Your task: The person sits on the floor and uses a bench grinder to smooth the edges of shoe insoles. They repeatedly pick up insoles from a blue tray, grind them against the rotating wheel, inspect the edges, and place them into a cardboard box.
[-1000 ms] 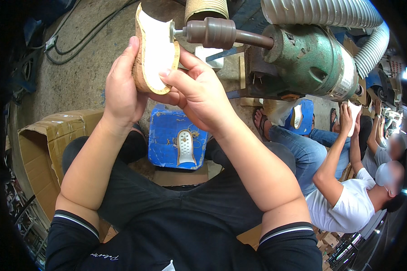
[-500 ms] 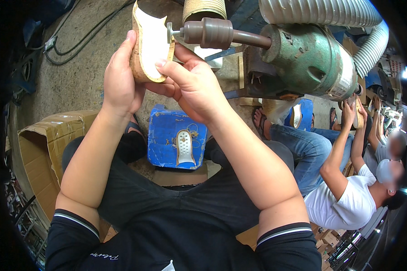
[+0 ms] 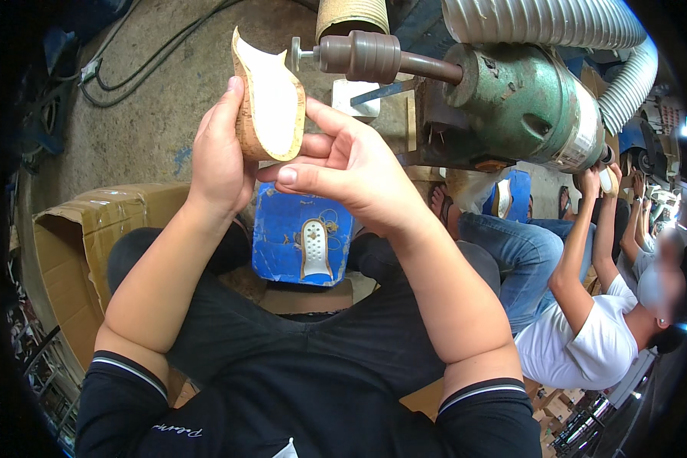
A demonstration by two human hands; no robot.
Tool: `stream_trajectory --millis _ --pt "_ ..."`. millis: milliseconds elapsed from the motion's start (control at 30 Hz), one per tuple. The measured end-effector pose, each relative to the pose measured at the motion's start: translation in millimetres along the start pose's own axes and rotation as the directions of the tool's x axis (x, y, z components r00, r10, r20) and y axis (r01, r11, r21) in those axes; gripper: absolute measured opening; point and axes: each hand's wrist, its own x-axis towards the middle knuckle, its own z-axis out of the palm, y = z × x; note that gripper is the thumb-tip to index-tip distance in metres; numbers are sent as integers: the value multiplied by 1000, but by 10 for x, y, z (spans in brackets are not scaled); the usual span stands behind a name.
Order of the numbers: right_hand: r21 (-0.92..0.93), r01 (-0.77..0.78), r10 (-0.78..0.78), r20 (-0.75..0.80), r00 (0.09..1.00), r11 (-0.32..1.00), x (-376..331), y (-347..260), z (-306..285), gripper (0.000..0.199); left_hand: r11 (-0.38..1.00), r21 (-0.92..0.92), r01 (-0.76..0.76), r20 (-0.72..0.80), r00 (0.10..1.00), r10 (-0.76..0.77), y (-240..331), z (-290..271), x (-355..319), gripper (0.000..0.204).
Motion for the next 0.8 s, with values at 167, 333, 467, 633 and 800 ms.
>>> stream_trajectory --millis 167,333,467,633,800 --pt "-33 47 -51 -124 991 998 47 75 34 73 1000 -4 -28 -5 1000 28 5 36 26 52" --pt "-53 105 -111 -119 987 993 90 82 17 70 998 11 -63 7 998 62 24 78 90 54" --pt "-58 140 -145 -97 985 988 120 104 5 72 995 43 -92 8 996 92 53 90 112 54" --pt "-63 144 -148 -67 987 988 166 125 -14 73 993 44 -108 12 994 108 83 94 149 53" --pt "-66 152 -156 -53 986 986 213 140 -35 70 985 93 -147 33 989 145 88 61 215 50"
